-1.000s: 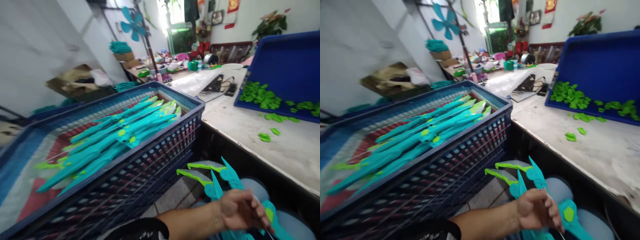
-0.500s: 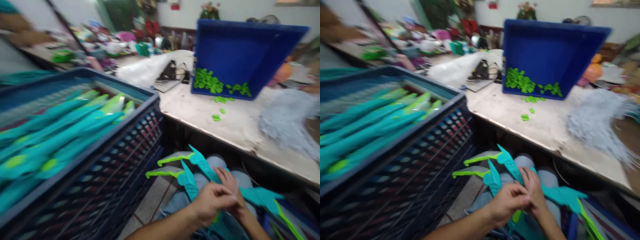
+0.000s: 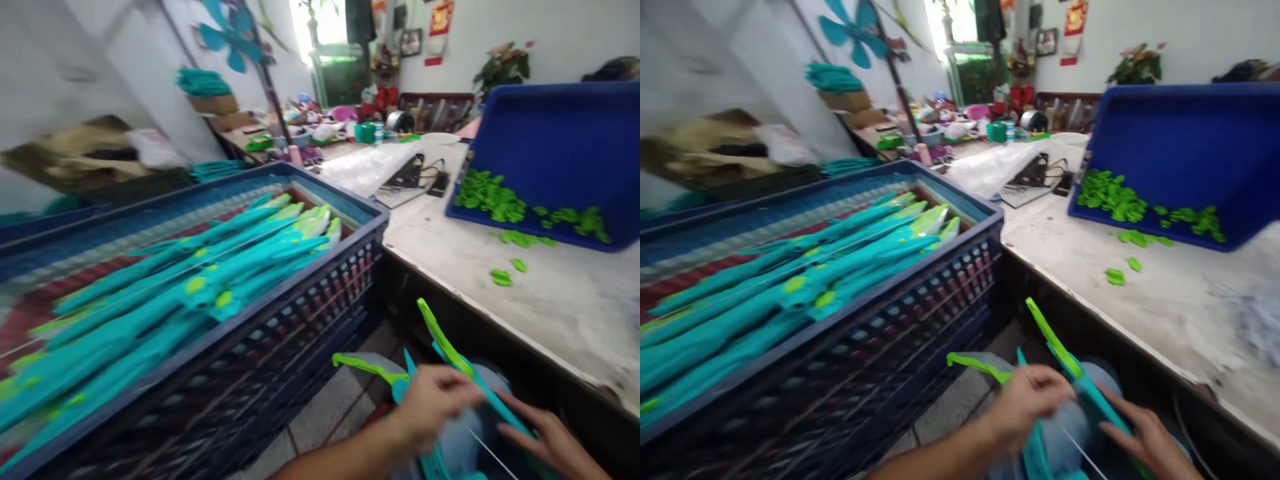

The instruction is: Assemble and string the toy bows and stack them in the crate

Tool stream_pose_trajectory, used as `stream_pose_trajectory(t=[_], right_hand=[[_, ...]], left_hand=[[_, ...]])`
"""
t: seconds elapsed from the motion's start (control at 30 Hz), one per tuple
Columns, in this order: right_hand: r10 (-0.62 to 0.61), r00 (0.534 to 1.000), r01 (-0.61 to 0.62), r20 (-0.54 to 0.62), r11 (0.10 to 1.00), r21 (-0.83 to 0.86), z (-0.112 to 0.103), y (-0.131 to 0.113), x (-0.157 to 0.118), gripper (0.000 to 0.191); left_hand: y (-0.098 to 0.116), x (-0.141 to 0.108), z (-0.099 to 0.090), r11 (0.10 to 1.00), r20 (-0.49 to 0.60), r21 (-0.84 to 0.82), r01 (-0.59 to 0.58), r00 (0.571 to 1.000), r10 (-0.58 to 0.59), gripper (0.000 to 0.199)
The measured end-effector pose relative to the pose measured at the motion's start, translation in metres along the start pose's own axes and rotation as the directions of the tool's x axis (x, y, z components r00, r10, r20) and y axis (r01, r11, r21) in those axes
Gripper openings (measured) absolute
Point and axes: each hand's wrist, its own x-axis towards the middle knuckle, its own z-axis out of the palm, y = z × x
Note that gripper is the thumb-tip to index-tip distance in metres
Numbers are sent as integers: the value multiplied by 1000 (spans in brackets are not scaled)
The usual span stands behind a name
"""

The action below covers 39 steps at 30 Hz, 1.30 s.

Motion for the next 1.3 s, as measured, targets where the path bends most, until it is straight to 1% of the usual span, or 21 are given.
stream_pose_trajectory(t=[0.03, 0.07, 0.1, 0.13, 0.17, 0.23, 0.3, 0.4, 0.47, 0.7, 0.9, 1.0, 1.07, 1.13, 1.2, 1.23, 1.3], right_hand=[[10, 965, -29, 264, 997, 70, -12, -5, 5, 47], [19, 879, -89, 477, 988, 125, -22, -10, 10, 52], [44, 823, -155, 566, 976, 150, -31, -15, 15, 55], [60, 786, -206, 615, 964, 170, -37, -19, 19, 57], [79, 772, -246, 631, 952, 181, -41, -23, 22, 58], [113, 770, -297, 628, 934, 197, -44, -28, 25, 58], [132, 770, -325, 624, 923, 206, -44, -30, 23, 58], [144, 776, -339, 615, 917, 212, -42, -31, 20, 57], [149, 779, -338, 609, 918, 209, -42, -31, 19, 57], [141, 786, -322, 601, 924, 204, -38, -26, 19, 58], [118, 799, -293, 589, 933, 210, -38, -29, 17, 55], [101, 822, -241, 561, 953, 181, -35, -31, 12, 53], [90, 848, -191, 522, 972, 141, -32, -30, 6, 52], [87, 868, -145, 488, 986, 83, -29, -27, -2, 51], [67, 889, -86, 452, 996, 21, -29, -28, -5, 49], [42, 906, -43, 420, 999, -7, -29, -31, -4, 46], [-43, 949, 61, 313, 997, -48, -29, -44, 7, 39]], left_hand=[[11, 3, -10, 999, -116, 24, -42, 992, 44, 50], [21, 9, -20, 993, -232, 52, -107, 966, 116, 46], [29, 17, -29, 986, -311, 87, -143, 936, 163, 43], [35, 26, -35, 981, -340, 115, -157, 922, 187, 42], [39, 35, -40, 974, -355, 146, -176, 909, 217, 41], [43, 50, -42, 958, -348, 193, -212, 898, 269, 37], [43, 58, -39, 939, -346, 227, -259, 880, 327, 31], [44, 64, -36, 917, -359, 266, -298, 852, 381, 27], [44, 65, -38, 908, -364, 288, -303, 843, 397, 27], [43, 66, -47, 883, -343, 345, -318, 834, 433, 24], [42, 71, -42, 870, -292, 332, -365, 837, 462, 24], [40, 73, -37, 858, -265, 307, -411, 829, 492, 30], [38, 71, -35, 840, -239, 335, -427, 824, 514, 37], [35, 68, -35, 817, -230, 406, -410, 819, 526, 32], [32, 63, -36, 795, -260, 471, -382, 801, 539, 25], [30, 60, -37, 788, -277, 492, -370, 792, 544, 25], [25, 55, -39, 777, -303, 519, -357, 773, 558, 24]])
